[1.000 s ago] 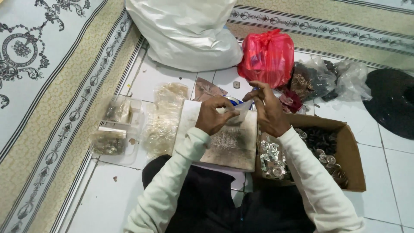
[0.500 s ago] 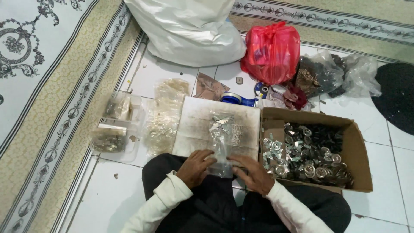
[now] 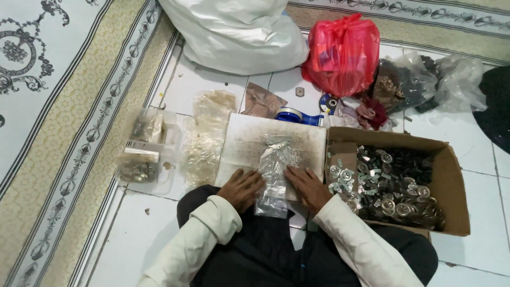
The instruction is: The person sits on the floor and sorts small metal fasteners from a cardboard box onto a white board. They pick up items by hand, place them in rows, and occasionally adjust the arrangement.
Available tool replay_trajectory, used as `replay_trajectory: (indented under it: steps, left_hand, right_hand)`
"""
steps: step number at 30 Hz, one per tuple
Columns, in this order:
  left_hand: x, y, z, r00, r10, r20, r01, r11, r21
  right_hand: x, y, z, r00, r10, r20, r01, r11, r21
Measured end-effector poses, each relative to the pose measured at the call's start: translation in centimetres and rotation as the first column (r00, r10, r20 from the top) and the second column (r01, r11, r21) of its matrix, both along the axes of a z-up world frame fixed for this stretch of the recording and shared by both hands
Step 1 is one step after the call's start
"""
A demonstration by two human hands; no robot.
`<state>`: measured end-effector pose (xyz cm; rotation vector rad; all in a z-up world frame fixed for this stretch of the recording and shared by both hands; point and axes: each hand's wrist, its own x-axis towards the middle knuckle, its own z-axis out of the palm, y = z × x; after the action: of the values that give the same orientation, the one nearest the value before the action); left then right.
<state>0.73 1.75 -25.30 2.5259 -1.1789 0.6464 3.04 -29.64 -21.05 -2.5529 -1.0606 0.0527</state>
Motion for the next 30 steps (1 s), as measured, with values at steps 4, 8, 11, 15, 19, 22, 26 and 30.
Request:
replay_trajectory:
  steps: [4, 8, 11, 15, 19, 22, 26, 30]
  left_hand:
    - [0.6, -1.1, -0.3, 1.000, 0.016, -0.005, -0.016, 1.000, 0.011]
    - [1.4, -0.6, -3.6, 0.995, 0.005, -0.097, -0.022, 0.985, -0.170]
    - [1.6, -0.6, -4.5, 0.989, -0.005, -0.148, -0.037, 0.959, -0.282]
    - [1.8, -0.5, -5.6, 0.970, 0.023, -0.243, -0.107, 0.934, -0.340]
    - [1.5, -1.5, -1.2, 0.959, -0.038, -0.281, -0.108, 0.867, -0.486]
    - [0.9, -2.1, 1.3, 0.925, 0.082, -0.370, -0.259, 0.851, -0.457]
    - [0.7, -2.6, 3.8, 0.908, 0.120, -0.402, -0.312, 0.834, -0.455]
    - [1.2, -3.2, 3.0, 0.909, 0.222, -0.353, -0.369, 0.823, -0.431]
  right_hand:
    - [-1.2, 0.2, 0.1, 0.996, 0.088, 0.032, -0.086, 0.995, -0.046]
    - [-1.5, 0.8, -1.9, 0.985, 0.048, 0.166, -0.056, 0.997, 0.048]
    - [-1.9, 1.8, -2.8, 0.955, 0.013, 0.295, -0.044, 0.994, 0.101]
    - [-0.6, 1.9, -5.4, 0.952, -0.098, 0.291, -0.041, 0.899, 0.437]
    - [-1.1, 2.4, -2.4, 0.982, -0.188, 0.036, 0.143, 0.846, 0.513]
    - [-1.0, 3.0, -2.2, 0.915, -0.296, -0.275, 0.400, 0.752, 0.524]
    - [-1.0, 4.0, -1.4, 0.847, -0.441, -0.296, 0.530, 0.743, 0.409]
    - [-1.1, 4.9, 0.9, 0.755, -0.548, -0.360, 0.644, 0.723, 0.251]
